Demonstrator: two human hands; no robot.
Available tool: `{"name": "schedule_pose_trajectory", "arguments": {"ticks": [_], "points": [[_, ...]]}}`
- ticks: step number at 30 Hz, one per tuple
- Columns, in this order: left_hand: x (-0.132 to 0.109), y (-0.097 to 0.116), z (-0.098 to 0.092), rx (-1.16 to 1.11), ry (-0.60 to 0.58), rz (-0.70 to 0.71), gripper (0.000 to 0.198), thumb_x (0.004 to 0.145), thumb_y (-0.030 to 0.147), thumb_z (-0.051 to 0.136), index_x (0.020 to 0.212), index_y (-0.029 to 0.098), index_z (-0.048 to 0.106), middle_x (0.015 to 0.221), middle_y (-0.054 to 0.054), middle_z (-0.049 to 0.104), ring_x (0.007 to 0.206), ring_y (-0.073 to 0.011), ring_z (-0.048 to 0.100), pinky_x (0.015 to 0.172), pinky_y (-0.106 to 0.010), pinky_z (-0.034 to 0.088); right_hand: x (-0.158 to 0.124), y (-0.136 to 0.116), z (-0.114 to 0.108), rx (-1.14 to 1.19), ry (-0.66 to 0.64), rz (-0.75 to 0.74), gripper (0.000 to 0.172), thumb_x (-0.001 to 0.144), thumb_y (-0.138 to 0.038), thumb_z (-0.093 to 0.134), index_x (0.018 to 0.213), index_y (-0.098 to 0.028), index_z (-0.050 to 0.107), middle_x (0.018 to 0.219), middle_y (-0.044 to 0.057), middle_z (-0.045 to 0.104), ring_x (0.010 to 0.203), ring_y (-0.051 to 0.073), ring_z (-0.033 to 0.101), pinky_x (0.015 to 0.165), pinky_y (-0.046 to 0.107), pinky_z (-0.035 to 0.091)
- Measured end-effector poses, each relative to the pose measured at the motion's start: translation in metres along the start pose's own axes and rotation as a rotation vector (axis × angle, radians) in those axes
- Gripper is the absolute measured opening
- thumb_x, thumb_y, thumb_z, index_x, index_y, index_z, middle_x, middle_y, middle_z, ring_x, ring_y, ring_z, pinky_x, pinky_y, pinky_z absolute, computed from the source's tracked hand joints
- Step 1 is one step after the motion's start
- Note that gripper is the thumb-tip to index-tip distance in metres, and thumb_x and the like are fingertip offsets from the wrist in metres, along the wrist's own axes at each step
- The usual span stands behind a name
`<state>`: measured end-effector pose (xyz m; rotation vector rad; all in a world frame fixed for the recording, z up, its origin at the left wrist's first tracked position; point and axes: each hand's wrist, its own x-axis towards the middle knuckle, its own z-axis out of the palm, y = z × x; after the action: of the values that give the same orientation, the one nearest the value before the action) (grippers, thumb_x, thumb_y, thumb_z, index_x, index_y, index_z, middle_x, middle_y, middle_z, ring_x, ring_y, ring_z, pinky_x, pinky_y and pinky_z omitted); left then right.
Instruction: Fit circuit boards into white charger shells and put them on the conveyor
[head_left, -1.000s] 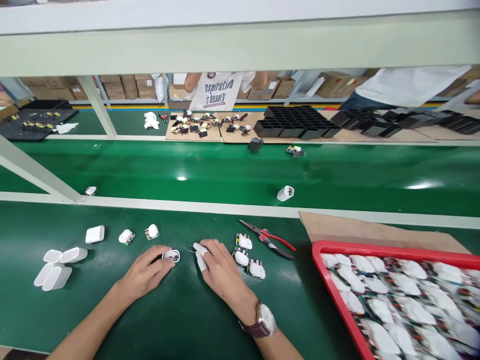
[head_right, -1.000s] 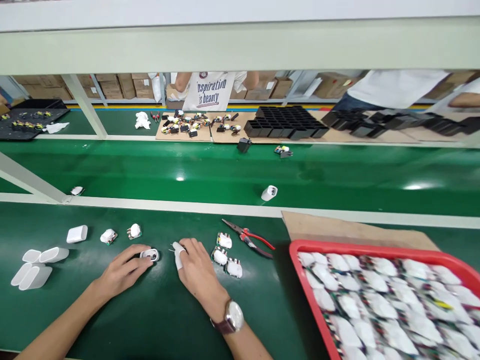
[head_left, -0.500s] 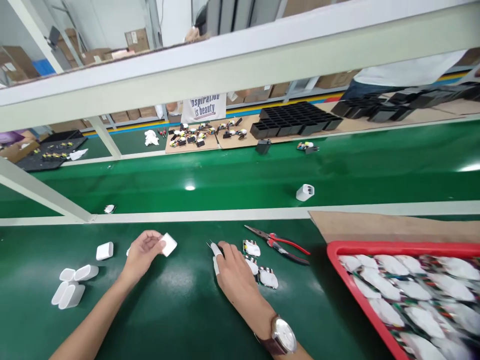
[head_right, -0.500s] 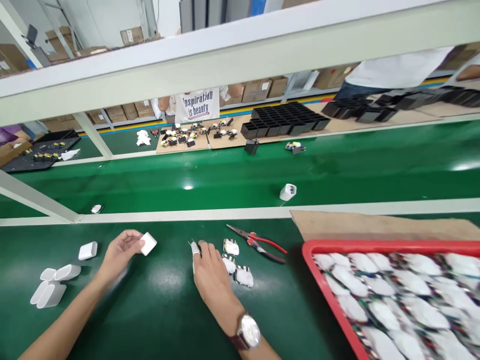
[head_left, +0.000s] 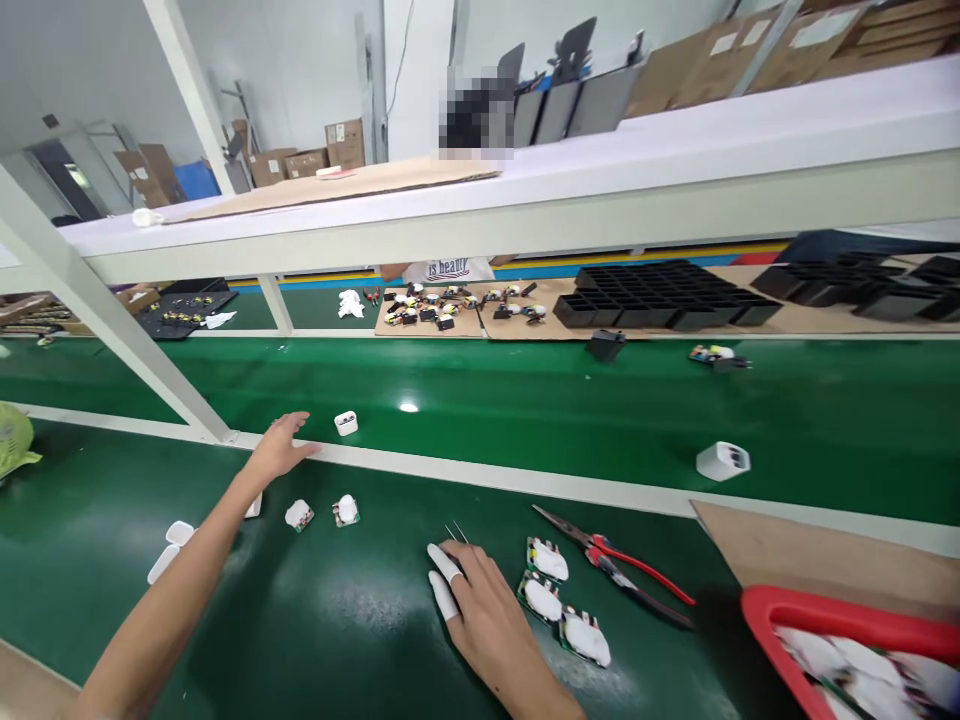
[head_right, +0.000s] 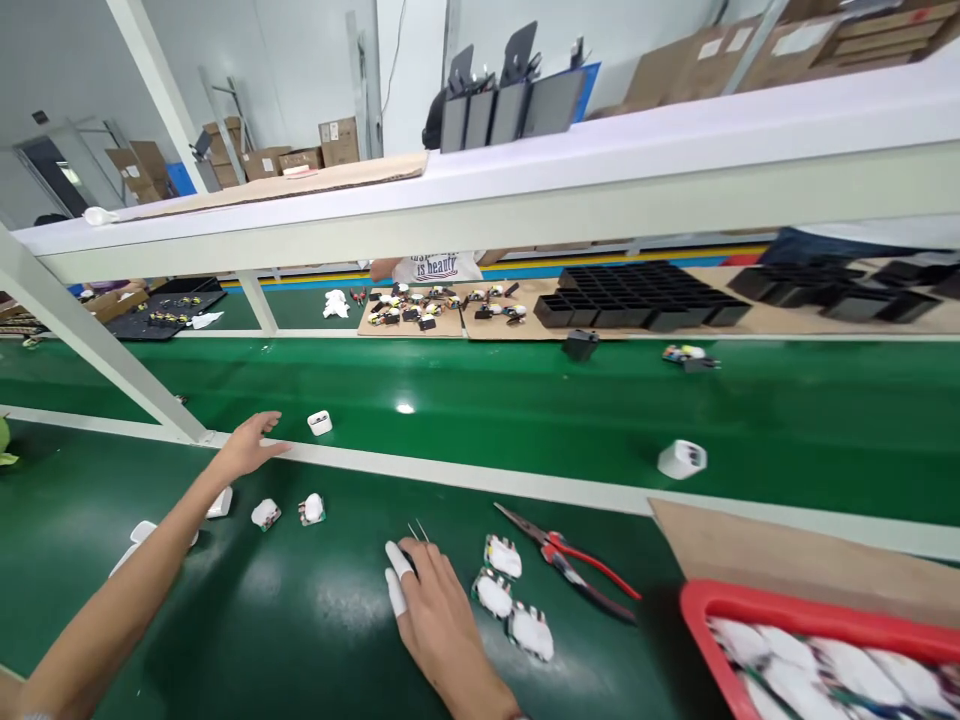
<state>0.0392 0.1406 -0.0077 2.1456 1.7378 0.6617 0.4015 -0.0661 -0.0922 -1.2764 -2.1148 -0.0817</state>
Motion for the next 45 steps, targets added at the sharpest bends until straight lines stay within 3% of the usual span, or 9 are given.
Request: {"name": "schedule_pose_trajectory", "arguments": {"ticks": [4, 9, 15, 21, 24, 29, 34, 41, 45], "points": [[-0.064, -0.031, -0.048, 0.06, -0.144, 0.014, 0.06, 0.066, 0.047, 0.09, 0.121, 0.028, 0.076, 0.122, -0.01, 0.077, 0.116, -0.0369, 0.07, 0.096, -0.046, 0.059, 0.013, -0.012, 0.003, 0.052, -0.047, -0.046, 0.035, 0.102, -0.011, 0.049, 0.134, -0.016, 0.061, 0.123, 0.015, 0.065, 0.107, 0.028, 0.064, 0.094, 0.046, 0.059], [-0.101, -0.034, -0.06, 0.088, -0.134, 0.023, 0.04, 0.08, 0.041, 0.08, 0.116, 0.025, 0.077, 0.104, -0.009, 0.08, 0.105, -0.0349, 0.071, 0.096, -0.049, 0.057, 0.055, -0.041, 0.017, 0.08, -0.159, -0.099, 0.037, 0.1, -0.012, 0.052, 0.136, -0.011, 0.061, 0.131, 0.018, 0.064, 0.113, 0.03, 0.063, 0.099, 0.047, 0.058], [-0.117, 0.037, -0.034, -0.135, -0.056, 0.237, 0.023, 0.098, 0.041, 0.07, 0.117, 0.026, 0.071, 0.108, -0.005, 0.076, 0.103, -0.0239, 0.071, 0.093, -0.038, 0.059, 0.109, -0.056, 0.046, 0.076, -0.309, -0.123, 0.037, 0.1, -0.014, 0.055, 0.135, -0.012, 0.064, 0.156, 0.018, 0.052, 0.134, 0.032, 0.055, 0.108, 0.049, 0.054], [-0.157, 0.086, 0.018, -0.202, -0.282, 0.601, 0.02, 0.097, 0.032, 0.075, 0.116, 0.025, 0.071, 0.109, -0.007, 0.075, 0.11, -0.0236, 0.069, 0.097, -0.037, 0.06, 0.081, -0.043, 0.047, -0.03, -0.285, -0.143, 0.046, 0.094, -0.004, 0.051, 0.14, -0.007, 0.06, 0.142, 0.02, 0.063, 0.132, 0.03, 0.058, 0.111, 0.046, 0.052], [-0.137, 0.074, 0.016, -0.188, -0.224, 0.547, 0.028, 0.097, 0.038, 0.074, 0.122, 0.026, 0.07, 0.12, -0.01, 0.072, 0.113, -0.0239, 0.07, 0.098, -0.038, 0.061, 0.054, -0.034, 0.04, -0.089, -0.254, -0.103, 0.052, 0.091, -0.002, 0.05, 0.142, -0.006, 0.06, 0.146, 0.021, 0.061, 0.135, 0.033, 0.057, 0.112, 0.049, 0.052], [-0.04, 0.032, 0.006, 0.051, 0.027, 0.284, 0.041, 0.095, 0.041, 0.07, 0.133, 0.024, 0.068, 0.145, -0.015, 0.063, 0.141, -0.035, 0.056, 0.12, -0.055, 0.044, 0.034, -0.037, 0.038, -0.169, -0.29, 0.024, 0.05, 0.099, -0.006, 0.042, 0.146, -0.008, 0.058, 0.158, 0.023, 0.05, 0.14, 0.035, 0.055, 0.11, 0.054, 0.053], [0.029, 0.014, 0.028, 0.086, 0.044, 0.187, 0.042, 0.094, 0.033, 0.065, 0.132, 0.016, 0.068, 0.127, -0.02, 0.073, 0.126, -0.0404, 0.065, 0.112, -0.062, 0.047, 0.038, -0.045, 0.028, -0.122, -0.324, 0.082, 0.053, 0.098, -0.007, 0.047, 0.151, -0.009, 0.054, 0.16, 0.022, 0.049, 0.144, 0.035, 0.052, 0.115, 0.052, 0.049], [-0.027, 0.06, 0.061, 0.076, -0.084, 0.374, 0.044, 0.092, 0.026, 0.067, 0.135, 0.021, 0.067, 0.123, -0.012, 0.075, 0.117, -0.0317, 0.068, 0.108, -0.051, 0.052, 0.037, -0.035, 0.026, -0.026, -0.205, 0.054, 0.062, 0.098, -0.005, 0.043, 0.16, -0.012, 0.041, 0.151, 0.021, 0.058, 0.139, 0.032, 0.055, 0.112, 0.053, 0.053], [-0.051, 0.065, 0.053, 0.093, -0.232, 0.448, 0.053, 0.083, 0.041, 0.083, 0.133, 0.028, 0.071, 0.122, -0.007, 0.077, 0.113, -0.028, 0.072, 0.1, -0.04, 0.059, 0.031, -0.031, 0.041, -0.056, -0.169, 0.022, 0.061, 0.097, -0.002, 0.041, 0.157, -0.01, 0.044, 0.149, 0.022, 0.058, 0.138, 0.034, 0.056, 0.11, 0.052, 0.054]]}}
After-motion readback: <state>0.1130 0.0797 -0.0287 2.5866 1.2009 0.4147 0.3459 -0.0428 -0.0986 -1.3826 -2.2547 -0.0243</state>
